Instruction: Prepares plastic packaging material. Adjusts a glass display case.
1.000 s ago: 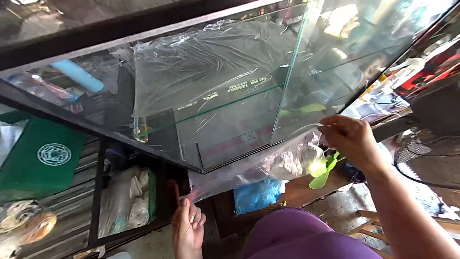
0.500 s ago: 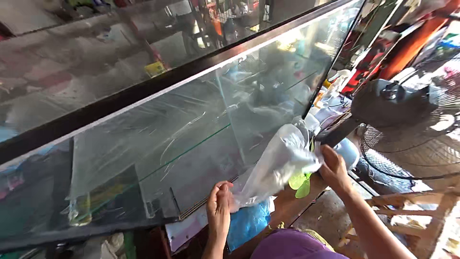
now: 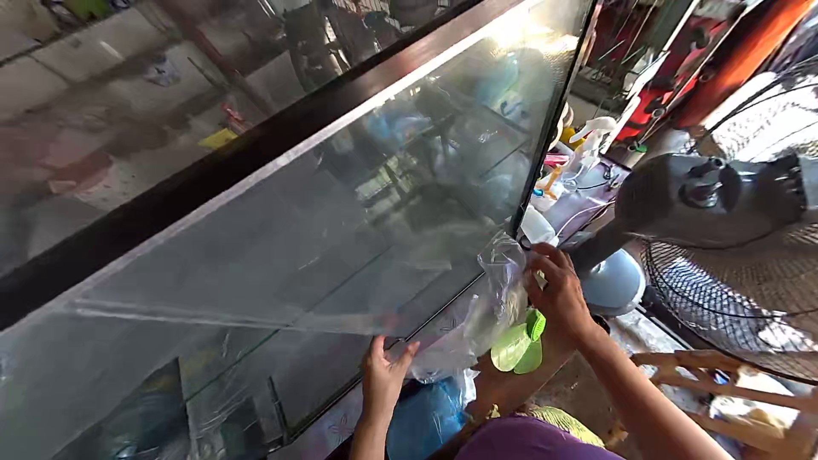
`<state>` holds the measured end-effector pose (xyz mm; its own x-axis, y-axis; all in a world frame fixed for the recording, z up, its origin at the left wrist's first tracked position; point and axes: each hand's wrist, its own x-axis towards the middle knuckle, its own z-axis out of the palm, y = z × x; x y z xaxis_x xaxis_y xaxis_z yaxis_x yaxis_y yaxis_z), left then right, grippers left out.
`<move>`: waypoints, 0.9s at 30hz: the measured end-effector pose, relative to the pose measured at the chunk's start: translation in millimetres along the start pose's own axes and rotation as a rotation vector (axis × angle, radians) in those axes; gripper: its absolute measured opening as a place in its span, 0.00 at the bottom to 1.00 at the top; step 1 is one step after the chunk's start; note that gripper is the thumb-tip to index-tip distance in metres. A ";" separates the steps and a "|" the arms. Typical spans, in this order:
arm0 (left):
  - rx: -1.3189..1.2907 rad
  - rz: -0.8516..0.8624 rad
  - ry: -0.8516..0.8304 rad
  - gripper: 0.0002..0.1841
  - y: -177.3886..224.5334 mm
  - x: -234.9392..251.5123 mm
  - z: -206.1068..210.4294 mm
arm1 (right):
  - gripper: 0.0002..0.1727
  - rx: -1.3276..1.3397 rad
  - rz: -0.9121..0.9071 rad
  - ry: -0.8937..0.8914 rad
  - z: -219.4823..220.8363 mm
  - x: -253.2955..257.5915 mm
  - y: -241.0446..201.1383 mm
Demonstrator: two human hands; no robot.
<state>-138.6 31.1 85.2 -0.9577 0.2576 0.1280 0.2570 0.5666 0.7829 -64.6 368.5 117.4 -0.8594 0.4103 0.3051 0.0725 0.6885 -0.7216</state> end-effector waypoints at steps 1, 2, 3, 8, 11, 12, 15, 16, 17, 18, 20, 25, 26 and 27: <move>-0.038 0.011 0.015 0.27 0.2 6.3 3.3 | 0.14 0.050 -0.020 0.032 4.9 9.8 2.2; -0.071 0.029 0.029 0.20 -0.5 11.8 5.2 | 0.15 0.102 -0.035 0.057 10.2 18.5 4.4; -0.083 0.058 0.036 0.15 -1.7 15.8 5.5 | 0.15 0.146 -0.044 0.072 15.4 25.4 6.4; -0.094 0.225 0.043 0.12 -16.5 24.1 1.3 | 0.14 0.200 -0.023 0.150 34.3 35.0 3.7; -0.108 0.245 0.026 0.13 -21.1 24.5 -3.3 | 0.13 0.148 -0.008 0.178 41.3 30.6 -7.7; -0.113 0.250 0.017 0.13 -22.8 24.7 -4.6 | 0.13 0.148 -0.003 0.181 43.1 29.4 -11.6; -0.110 0.281 0.018 0.14 -27.0 25.1 -8.9 | 0.13 0.200 0.011 0.177 48.5 29.3 -18.7; -0.123 0.293 0.016 0.14 -29.1 24.2 -11.2 | 0.14 0.228 0.009 0.161 49.7 29.8 -19.3; -0.137 0.300 0.010 0.14 -31.1 23.0 -14.2 | 0.15 0.256 0.009 0.141 50.9 30.5 -19.7; -0.147 0.305 0.001 0.14 -34.2 21.8 -17.7 | 0.16 0.278 0.008 0.121 52.3 31.0 -20.2; -0.156 0.312 -0.018 0.14 -41.7 18.8 -26.4 | 0.16 0.293 0.005 0.099 57.2 30.4 -25.0; -0.136 0.296 0.013 0.13 -60.3 1.5 -56.3 | 0.13 0.315 -0.039 0.067 75.2 13.9 -54.2; -0.133 0.295 0.023 0.13 -65.5 -3.8 -64.6 | 0.12 0.325 -0.048 0.040 78.3 8.7 -60.9; -0.133 0.286 0.025 0.13 -70.3 -9.7 -74.0 | 0.12 0.338 -0.055 0.011 81.6 2.9 -68.2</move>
<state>-157.0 -69.2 74.0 -0.8523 0.3712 0.3685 0.4990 0.3660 0.7855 -113.3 274.0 116.8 -0.8519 0.3858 0.3541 -0.1468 0.4730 -0.8687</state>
